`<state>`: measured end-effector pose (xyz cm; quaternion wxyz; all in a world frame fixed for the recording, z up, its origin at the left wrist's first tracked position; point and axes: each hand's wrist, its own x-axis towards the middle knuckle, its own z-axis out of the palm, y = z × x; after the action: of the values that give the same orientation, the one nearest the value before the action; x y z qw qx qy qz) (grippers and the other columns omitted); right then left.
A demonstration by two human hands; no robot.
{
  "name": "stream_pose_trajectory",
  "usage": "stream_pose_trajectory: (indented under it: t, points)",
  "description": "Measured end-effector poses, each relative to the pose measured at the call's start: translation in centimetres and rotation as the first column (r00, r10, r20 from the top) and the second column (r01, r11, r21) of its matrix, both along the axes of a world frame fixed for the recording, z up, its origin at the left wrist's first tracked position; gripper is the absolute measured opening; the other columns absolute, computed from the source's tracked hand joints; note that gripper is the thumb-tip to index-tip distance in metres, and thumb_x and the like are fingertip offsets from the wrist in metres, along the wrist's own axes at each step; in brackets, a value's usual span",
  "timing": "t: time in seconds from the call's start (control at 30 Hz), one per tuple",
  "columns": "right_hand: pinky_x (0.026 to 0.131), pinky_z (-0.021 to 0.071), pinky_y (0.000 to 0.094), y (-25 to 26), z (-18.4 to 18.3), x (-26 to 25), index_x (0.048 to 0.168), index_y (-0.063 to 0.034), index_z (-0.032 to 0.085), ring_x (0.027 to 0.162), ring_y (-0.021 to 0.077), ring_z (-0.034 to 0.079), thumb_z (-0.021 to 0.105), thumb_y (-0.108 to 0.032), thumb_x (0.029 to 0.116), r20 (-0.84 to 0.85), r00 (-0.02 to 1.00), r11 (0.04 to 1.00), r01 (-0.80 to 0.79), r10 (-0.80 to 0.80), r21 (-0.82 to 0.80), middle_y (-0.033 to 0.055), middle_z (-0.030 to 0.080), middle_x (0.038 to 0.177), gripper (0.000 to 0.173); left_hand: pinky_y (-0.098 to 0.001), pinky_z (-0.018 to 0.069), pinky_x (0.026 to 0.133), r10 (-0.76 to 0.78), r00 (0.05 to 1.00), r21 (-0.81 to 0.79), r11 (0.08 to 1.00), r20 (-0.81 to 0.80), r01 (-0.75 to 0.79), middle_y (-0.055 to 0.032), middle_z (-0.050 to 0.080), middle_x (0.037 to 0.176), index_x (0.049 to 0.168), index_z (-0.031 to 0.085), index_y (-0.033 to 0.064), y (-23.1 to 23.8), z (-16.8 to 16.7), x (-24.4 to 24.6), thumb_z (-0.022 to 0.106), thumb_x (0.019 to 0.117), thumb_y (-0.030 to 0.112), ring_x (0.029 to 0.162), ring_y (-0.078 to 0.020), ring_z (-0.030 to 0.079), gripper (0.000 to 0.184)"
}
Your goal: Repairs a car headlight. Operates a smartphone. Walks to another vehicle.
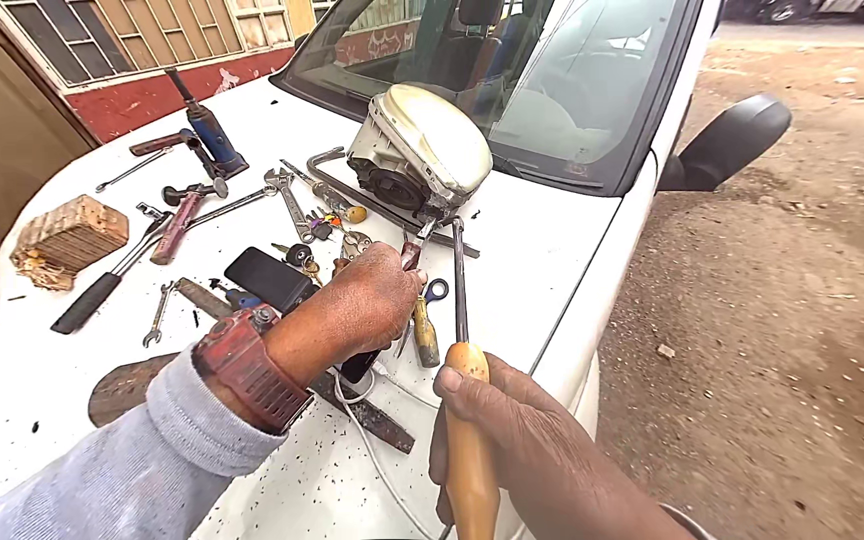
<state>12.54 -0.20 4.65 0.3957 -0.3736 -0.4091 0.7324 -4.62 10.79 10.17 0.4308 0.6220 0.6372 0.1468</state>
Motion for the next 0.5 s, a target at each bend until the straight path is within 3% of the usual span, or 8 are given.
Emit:
stream_pose_trajectory:
  t: [0.5]
  points:
    - [0.062,0.0646,0.0482,0.3,-2.5,-1.6,0.124,-0.0014,0.044,0.069,0.0330,0.072,0.052,-0.033,0.1061,0.042,0.999,0.998,0.019,-0.022,0.054,0.0182,0.068,0.080,0.037,-0.0331,0.0548,0.050,-0.006,1.000,-0.016,1.000,0.019,0.006,-0.0135,0.066,0.075,0.102,0.055,0.0031,0.1,0.1,-0.2,0.047,0.1105,0.035,0.053,-0.0215,0.064,0.034]
